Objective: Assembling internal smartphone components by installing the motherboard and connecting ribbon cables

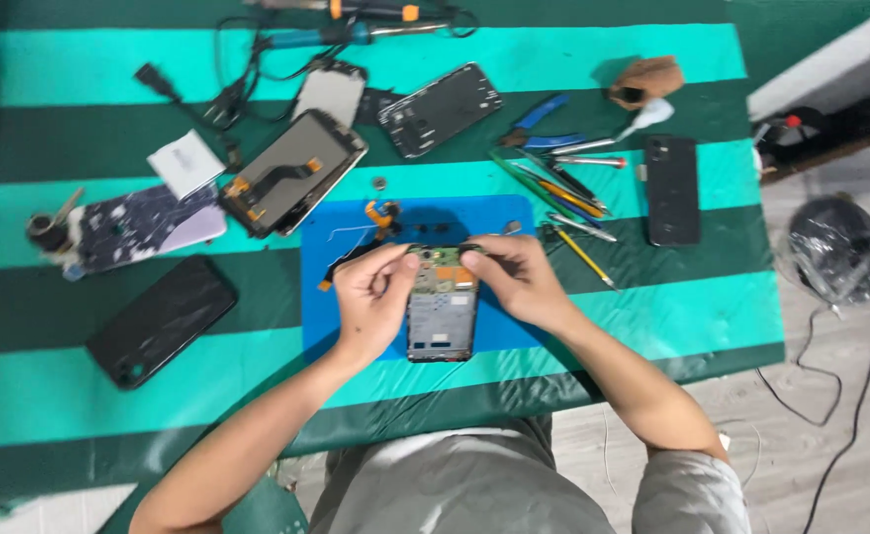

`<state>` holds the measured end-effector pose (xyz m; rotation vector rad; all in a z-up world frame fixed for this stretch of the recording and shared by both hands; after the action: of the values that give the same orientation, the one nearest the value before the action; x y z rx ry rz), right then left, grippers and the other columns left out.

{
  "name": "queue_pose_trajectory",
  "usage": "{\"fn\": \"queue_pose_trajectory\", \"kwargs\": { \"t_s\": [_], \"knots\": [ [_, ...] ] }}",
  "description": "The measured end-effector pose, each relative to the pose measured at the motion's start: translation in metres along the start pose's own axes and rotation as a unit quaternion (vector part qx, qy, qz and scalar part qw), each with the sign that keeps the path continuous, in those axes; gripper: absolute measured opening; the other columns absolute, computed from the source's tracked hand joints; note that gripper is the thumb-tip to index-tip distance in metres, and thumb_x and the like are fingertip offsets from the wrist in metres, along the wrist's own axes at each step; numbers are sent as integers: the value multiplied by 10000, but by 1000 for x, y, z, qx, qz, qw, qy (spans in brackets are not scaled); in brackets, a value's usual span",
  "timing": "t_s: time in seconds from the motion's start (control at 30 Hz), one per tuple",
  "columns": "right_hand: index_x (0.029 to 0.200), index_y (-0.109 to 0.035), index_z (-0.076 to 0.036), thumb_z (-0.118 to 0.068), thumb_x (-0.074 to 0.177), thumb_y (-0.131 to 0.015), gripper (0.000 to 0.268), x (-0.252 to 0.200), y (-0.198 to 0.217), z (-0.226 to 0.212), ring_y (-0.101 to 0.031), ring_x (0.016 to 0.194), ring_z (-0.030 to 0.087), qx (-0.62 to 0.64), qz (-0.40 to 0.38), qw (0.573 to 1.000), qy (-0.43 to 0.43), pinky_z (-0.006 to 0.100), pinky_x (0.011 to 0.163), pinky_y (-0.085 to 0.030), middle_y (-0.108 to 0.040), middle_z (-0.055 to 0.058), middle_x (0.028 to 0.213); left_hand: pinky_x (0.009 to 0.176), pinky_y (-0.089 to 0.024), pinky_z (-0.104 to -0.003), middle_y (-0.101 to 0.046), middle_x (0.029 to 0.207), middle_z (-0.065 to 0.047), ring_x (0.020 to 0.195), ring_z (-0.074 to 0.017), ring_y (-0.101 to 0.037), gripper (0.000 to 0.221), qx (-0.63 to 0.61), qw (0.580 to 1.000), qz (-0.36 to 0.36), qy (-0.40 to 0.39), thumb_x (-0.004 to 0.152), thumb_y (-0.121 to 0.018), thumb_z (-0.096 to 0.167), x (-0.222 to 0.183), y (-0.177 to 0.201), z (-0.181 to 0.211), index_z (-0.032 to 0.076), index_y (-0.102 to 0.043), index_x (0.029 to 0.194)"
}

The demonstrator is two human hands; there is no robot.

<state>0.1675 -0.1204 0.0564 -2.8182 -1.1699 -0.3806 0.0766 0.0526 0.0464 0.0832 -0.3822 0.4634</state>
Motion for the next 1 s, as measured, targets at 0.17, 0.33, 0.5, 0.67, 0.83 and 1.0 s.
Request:
{"fn": "queue_pose_trajectory", "kwargs": {
  "t_s": [0.17, 0.33, 0.5, 0.67, 0.83, 1.0],
  "knots": [
    [795, -708, -51, -61, 1048, -641, 262, 8, -6, -15, -439, 697, 79, 6, 15, 1000, -1, 271, 617, -385, -547, 14, 634, 487, -342, -304, -567, 535, -70, 619, -50, -395, 115, 23, 999, 7, 23, 977, -704, 120, -7, 0, -16, 66, -806, 975],
    [760, -665, -74, -86, 1046, -651, 287, 7, -3, -23, -421, 700, 61, -5, 42, 999, 18, 273, 603, -356, -503, 13, 599, 549, -365, -276, -582, 591, 27, 659, -39, -431, 116, 31, 998, -15, 53, 971, -694, 145, -14, 3, -40, 106, -791, 919],
    [726, -629, -111, -81, 1029, -655, 306, 6, -4, -25, -427, 657, 42, -5, 41, 999, 24, 250, 596, -347, -501, -6, 574, 499, -372, -295, -537, 513, -19, 539, -65, -404, 146, 52, 998, -13, 25, 989, -690, 122, -14, 10, -35, 78, -812, 923],
    [718, -640, -106, -90, 1039, -646, 322, 3, -4, -15, -426, 644, 29, 11, 53, 998, 24, 245, 586, -329, -498, -4, 561, 498, -344, -295, -502, 514, -39, 531, -84, -391, 141, 55, 998, -10, 25, 1001, -674, 73, -14, 11, -33, 35, -794, 936],
    [711, -641, -99, -71, 1041, -635, 332, 2, -5, -15, -426, 654, 24, 25, 59, 998, 21, 241, 587, -329, -503, -7, 564, 496, -338, -294, -494, 516, -37, 536, -80, -389, 147, 59, 998, -7, 27, 1012, -667, 60, -14, 11, -29, 15, -785, 938],
    [789, -699, -92, -86, 963, -752, 182, 7, -9, -40, -496, 601, 53, 29, 36, 998, 43, 229, 589, -395, -574, 30, 576, 533, -355, -299, -519, 555, -41, 591, -76, -394, 157, 35, 999, 1, 22, 1032, -657, 80, -11, 9, -22, 3, -781, 976]
  ]
}}
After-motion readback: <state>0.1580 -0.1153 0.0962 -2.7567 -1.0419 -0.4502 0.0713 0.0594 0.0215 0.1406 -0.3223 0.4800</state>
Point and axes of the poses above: each hand's wrist, its own x-axis towards the middle knuckle, its own y-axis out of the back of the hand, z = x × y, the point moved 10 cm from there along x, towards the middle knuckle
